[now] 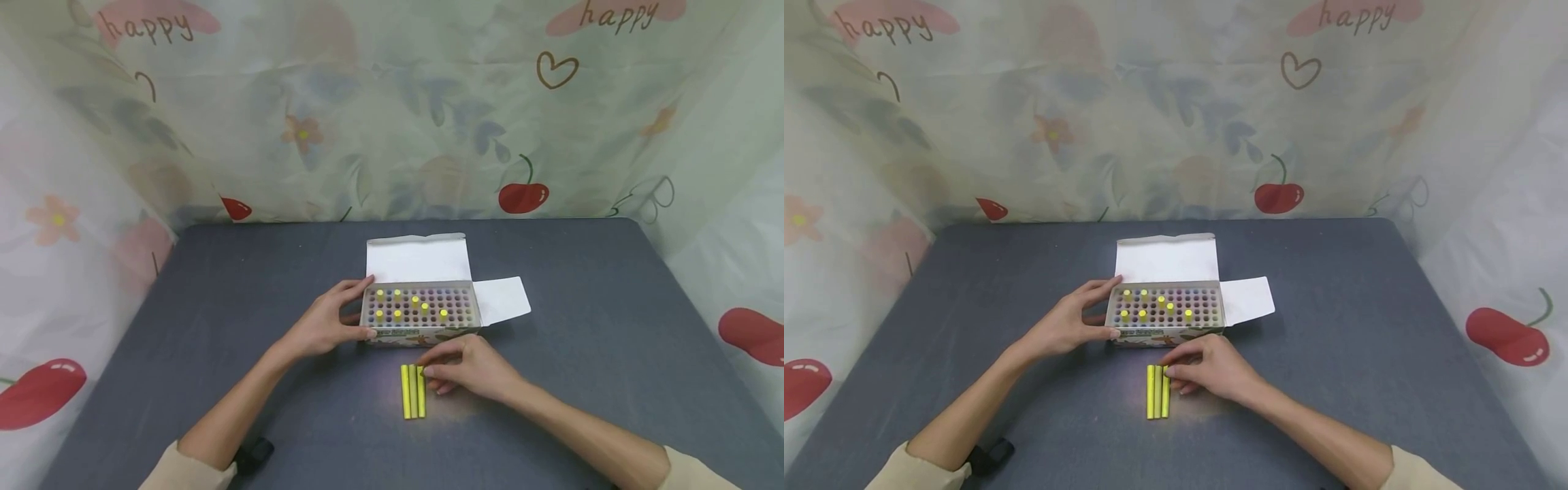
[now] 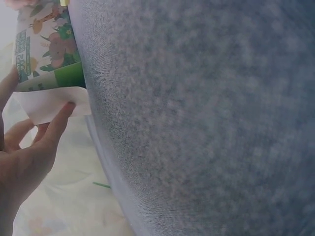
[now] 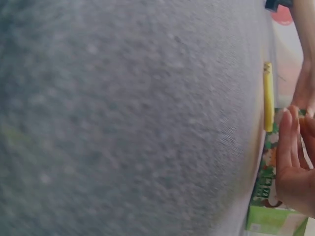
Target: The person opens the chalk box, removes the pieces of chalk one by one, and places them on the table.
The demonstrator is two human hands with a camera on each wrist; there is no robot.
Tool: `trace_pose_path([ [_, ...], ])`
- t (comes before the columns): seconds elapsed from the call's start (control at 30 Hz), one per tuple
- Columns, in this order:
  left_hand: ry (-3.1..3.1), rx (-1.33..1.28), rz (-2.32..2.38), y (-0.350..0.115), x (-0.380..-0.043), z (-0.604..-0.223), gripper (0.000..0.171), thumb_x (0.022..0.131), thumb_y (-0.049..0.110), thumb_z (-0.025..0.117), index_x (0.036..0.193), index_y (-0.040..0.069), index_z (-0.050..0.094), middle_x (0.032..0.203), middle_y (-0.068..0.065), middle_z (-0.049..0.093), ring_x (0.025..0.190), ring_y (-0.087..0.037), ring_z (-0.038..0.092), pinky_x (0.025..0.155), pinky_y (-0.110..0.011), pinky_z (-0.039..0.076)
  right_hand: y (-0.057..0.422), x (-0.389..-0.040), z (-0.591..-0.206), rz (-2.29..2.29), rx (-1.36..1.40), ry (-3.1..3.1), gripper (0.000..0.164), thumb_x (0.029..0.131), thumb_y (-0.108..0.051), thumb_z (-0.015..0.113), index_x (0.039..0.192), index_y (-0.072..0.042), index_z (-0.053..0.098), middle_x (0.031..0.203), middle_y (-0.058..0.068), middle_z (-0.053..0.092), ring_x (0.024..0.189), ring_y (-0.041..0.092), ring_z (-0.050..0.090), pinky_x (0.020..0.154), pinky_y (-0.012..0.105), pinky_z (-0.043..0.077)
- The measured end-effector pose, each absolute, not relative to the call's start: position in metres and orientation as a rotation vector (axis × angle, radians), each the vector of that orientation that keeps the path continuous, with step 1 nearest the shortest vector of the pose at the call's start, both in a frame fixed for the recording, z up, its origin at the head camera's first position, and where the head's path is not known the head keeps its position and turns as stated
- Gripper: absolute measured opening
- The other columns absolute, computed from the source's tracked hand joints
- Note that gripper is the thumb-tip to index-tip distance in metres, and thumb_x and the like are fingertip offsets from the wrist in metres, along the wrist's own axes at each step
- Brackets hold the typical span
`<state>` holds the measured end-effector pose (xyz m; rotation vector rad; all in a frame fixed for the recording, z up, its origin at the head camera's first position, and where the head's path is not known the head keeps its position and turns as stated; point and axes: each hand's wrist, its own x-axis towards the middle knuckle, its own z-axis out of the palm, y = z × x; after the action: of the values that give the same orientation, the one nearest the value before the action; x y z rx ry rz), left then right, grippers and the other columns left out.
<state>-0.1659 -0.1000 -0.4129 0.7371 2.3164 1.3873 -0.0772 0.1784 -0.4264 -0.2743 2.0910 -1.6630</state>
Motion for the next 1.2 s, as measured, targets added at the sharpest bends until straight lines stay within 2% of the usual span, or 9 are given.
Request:
trace_pose_path([
  [0.2, 2.319, 0.727, 1.378, -0.099, -0.166, -0.411, 0.092, 0.083, 0.007, 0.081, 0.158, 0.018, 0.03, 0.147, -0.018, 0.036, 0.13, -0.038, 0.049, 0.097, -0.04, 0.055, 0.183, -0.08, -0.416, -1.593, -0.404, 2.13, 0.024, 0.091, -0.018, 0.074, 0.109, -0.002, 0.075, 0.098, 0.012, 0.074, 0.077, 0.026, 0.072, 0.067, 0.04, 0.063],
  [0.37, 2.319, 0.727, 1.379, -0.1, -0.166, -0.411, 0.091, 0.083, 0.007, 0.081, 0.158, 0.018, 0.03, 0.147, -0.018, 0.035, 0.129, -0.038, 0.05, 0.097, -0.039, 0.055, 0.189, -0.086, -0.406, -1.545, -0.474, 2.179, 0.024, 0.093, -0.021, 0.073, 0.111, -0.005, 0.075, 0.104, 0.007, 0.074, 0.086, 0.027, 0.071, 0.071, 0.038, 0.063],
  [0.8, 2.303, 0.743, 1.405, -0.101, -0.167, -0.415, 0.09, 0.083, 0.008, 0.081, 0.158, 0.018, 0.03, 0.146, -0.018, 0.036, 0.131, -0.037, 0.048, 0.1, -0.041, 0.053, 0.201, -0.095, -0.392, -1.593, -0.533, 2.204, 0.023, 0.094, -0.017, 0.071, 0.11, 0.0, 0.074, 0.108, 0.019, 0.072, 0.088, 0.026, 0.07, 0.075, 0.042, 0.062],
  [1.2, 2.312, 0.744, 1.397, -0.1, -0.167, -0.413, 0.091, 0.083, 0.008, 0.081, 0.158, 0.019, 0.03, 0.146, -0.016, 0.037, 0.131, -0.036, 0.048, 0.099, -0.04, 0.053, 0.213, -0.103, -0.38, -1.592, -0.532, 2.234, 0.021, 0.094, -0.01, 0.07, 0.112, 0.0, 0.072, 0.106, 0.021, 0.071, 0.087, 0.039, 0.069, 0.072, 0.05, 0.061],
])
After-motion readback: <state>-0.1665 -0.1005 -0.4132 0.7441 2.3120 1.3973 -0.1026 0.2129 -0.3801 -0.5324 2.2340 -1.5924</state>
